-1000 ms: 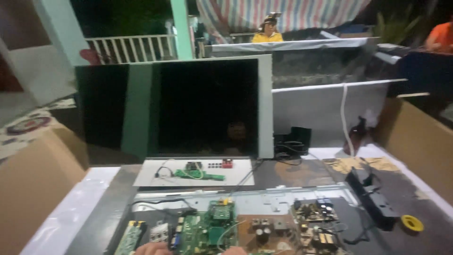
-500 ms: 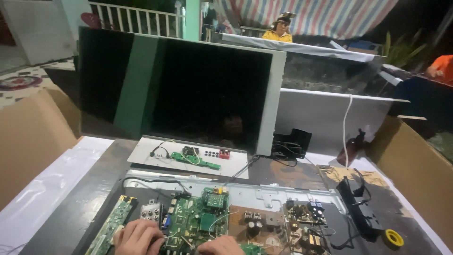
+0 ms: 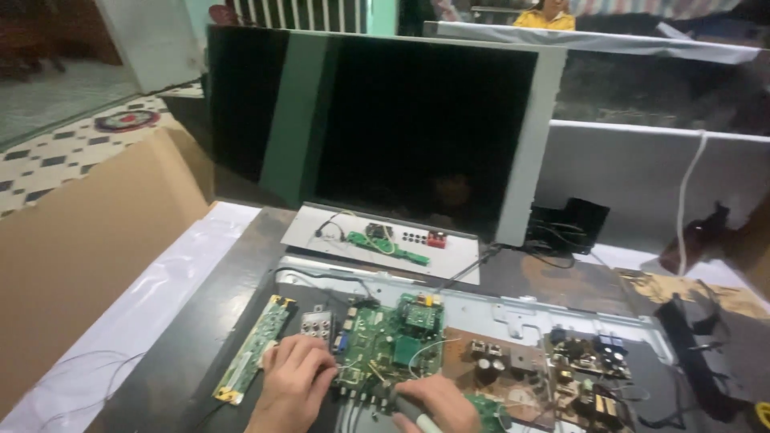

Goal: Repairing a television by testing circuit board components with a multimeter and soldering connections.

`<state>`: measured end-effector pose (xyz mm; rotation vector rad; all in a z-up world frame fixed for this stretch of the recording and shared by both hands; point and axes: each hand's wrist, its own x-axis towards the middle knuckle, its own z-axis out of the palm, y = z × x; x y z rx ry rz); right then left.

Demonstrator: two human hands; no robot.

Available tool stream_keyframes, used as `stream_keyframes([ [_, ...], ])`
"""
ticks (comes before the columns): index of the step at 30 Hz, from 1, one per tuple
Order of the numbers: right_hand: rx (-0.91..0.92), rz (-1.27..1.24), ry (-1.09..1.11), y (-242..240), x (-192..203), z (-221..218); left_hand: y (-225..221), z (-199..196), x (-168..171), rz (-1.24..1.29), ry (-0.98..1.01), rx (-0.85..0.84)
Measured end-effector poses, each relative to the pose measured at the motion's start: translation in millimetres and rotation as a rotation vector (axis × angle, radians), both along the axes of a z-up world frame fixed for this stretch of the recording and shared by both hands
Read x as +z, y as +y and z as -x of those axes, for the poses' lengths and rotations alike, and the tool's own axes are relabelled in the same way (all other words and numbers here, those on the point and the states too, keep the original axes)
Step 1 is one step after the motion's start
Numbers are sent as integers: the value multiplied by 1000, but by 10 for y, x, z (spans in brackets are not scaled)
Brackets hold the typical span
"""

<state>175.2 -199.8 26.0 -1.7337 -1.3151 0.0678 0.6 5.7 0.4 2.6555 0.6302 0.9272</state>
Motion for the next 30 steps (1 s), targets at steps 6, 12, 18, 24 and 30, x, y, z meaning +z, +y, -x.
stream_keyframes([
  [6, -37, -21, -24, 31, -74, 58, -6, 14, -28, -10, -25, -12],
  [12, -80, -34, -22, 38, -111, 85, -69, 28, 72, -29, -49, -23],
  [18, -29, -38, -78, 68, -251, -7, -74, 34, 79, -31, -18, -9],
  [24, -7, -33, -60, 62, -263, 7, -24, 30, -5, -3, -2, -18],
  [30, -15, 4, -22, 64, -221, 17, 11, 13, -59, -80, -48, -18],
])
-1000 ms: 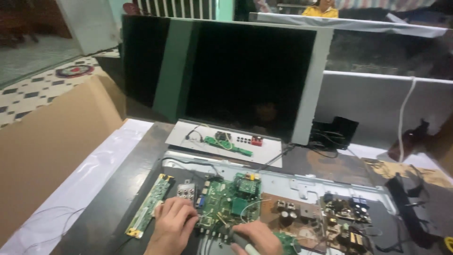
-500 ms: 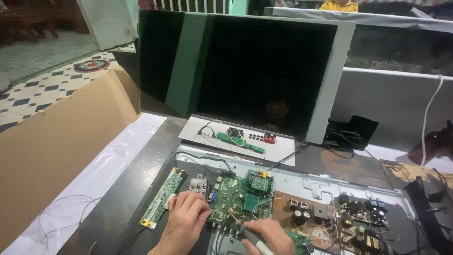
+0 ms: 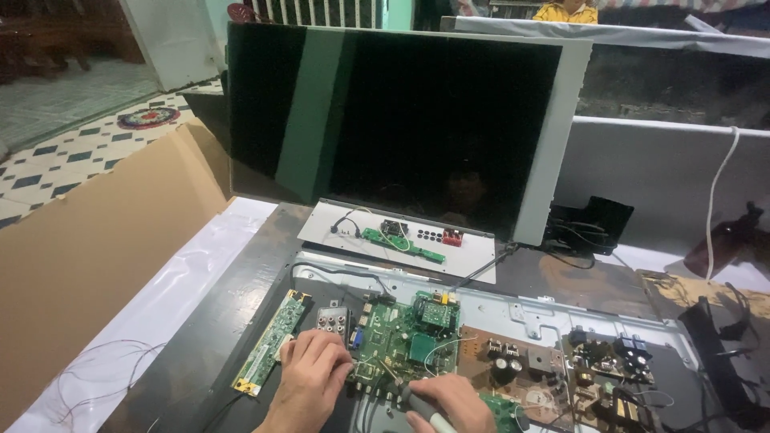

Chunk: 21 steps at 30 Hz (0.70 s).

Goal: Repairing a television by testing circuit board components with a multimeter and soldering connections.

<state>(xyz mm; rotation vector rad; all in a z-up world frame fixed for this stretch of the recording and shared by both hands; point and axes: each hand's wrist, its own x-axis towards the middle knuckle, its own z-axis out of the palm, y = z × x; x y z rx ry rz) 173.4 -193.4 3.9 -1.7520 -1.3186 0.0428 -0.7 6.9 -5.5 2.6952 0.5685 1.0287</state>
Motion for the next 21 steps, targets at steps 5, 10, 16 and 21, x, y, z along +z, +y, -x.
stream_keyframes([
  [5, 30, -23, -18, 6, -25, -20, 0, 7, -5, 38, 33, 6],
  [10, 105, -10, -40, -5, 65, -38, 16, -5, -26, 13, 20, 6],
  [16, 75, 3, -38, 7, 21, -26, 10, -5, -23, 33, 32, 6],
  [21, 117, 8, -51, 12, -4, -60, 26, -7, -41, 30, 8, -4],
])
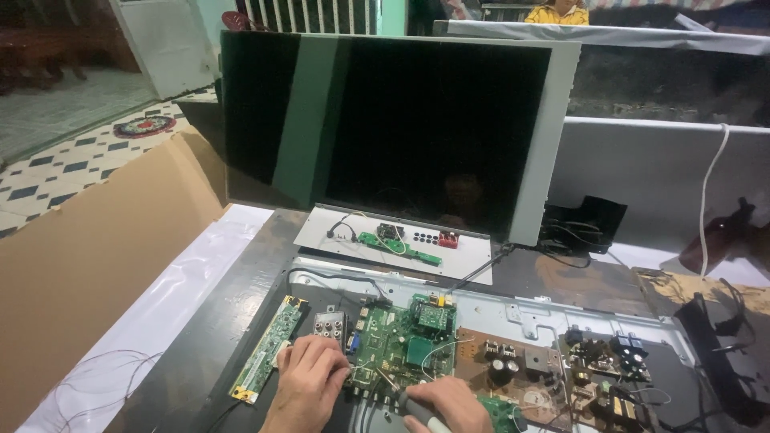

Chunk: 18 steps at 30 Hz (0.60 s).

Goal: Repairing a television by testing circuit board components with a multimeter and soldering connections.

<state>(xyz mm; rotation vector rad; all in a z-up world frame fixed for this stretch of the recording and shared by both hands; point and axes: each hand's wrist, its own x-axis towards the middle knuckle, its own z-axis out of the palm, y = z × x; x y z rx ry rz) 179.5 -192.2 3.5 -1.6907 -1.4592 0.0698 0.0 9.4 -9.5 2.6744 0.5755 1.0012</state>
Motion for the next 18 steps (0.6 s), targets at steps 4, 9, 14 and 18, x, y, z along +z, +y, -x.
stream_keyframes([
  [4, -46, 251, 57, -14, 138, -15, 20, -1, -30, 3, 6, -8],
  [9, 2, 32, 49, -39, 129, 23, 2, -22, -34, -6, -24, 49],
  [14, 6, -58, 56, -44, 108, 13, 41, -32, -107, -8, -19, 44],
  [18, 21, -55, 49, -35, 75, 3, 2, -23, -30, -18, -36, 38],
])
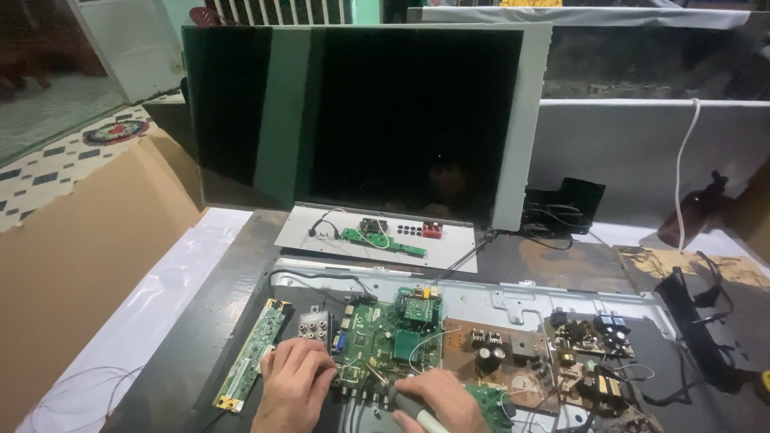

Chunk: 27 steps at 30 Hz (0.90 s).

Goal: Repairing a television by testing circuit board components with a multimeter and soldering connections.

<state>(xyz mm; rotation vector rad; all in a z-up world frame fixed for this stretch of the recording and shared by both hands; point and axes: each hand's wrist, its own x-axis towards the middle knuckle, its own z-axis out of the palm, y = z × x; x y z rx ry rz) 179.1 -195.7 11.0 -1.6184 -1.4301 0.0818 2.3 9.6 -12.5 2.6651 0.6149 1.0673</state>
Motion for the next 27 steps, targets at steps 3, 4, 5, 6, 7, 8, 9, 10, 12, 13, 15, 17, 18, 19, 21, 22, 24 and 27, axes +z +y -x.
stream_keyframes([
  [3, -41, 48, 62, -30, 112, 41, 17, 12, -20, 21, 41, -6],
  [4, -38, 49, 63, -25, 101, 36, 10, 11, -9, 22, 42, -3],
  [5, -29, 5, 41, -18, 90, 33, 4, 15, 4, 21, 53, -8],
  [6, -21, -38, 18, -10, 79, 30, -1, 19, 18, 21, 64, -13],
  [7, -17, -39, 20, -13, 72, 33, -3, 21, 21, 21, 65, -9],
  [8, -31, -28, 19, -18, 66, 36, -5, 23, 24, 16, 52, -14],
  [9, -46, -18, 15, -25, 63, 32, -9, 15, 28, 10, 38, -20],
  [10, -43, -19, 16, -11, 25, 32, -22, 22, 58, 10, 38, -17],
  [12, -48, -44, -12, 6, -54, 28, -53, 25, 110, 36, 39, -20],
  [13, -47, -44, -12, 2, -1, 50, -53, 26, 108, 36, 40, -20],
  [15, -75, -36, 16, -9, 108, 93, -55, 28, 106, 32, 37, -25],
  [17, -72, -44, 13, -3, 115, 93, -49, 29, 91, 39, 51, -19],
  [18, -69, -52, 9, 1, 119, 93, -44, 30, 85, 47, 65, -14],
  [19, -68, -53, 9, -3, 119, 90, -49, 27, 90, 46, 65, -13],
  [21, -42, -48, 6, -12, 123, 85, -58, 22, 101, -3, 21, -19],
  [22, -42, -48, 6, -5, 106, 79, -60, 25, 115, -3, 21, -19],
  [24, -5, -59, -24, 8, 66, 61, -69, 29, 133, 16, 42, -19],
  [27, -43, -36, -17, 13, 34, 85, -72, 26, 129, 18, 35, -18],
])
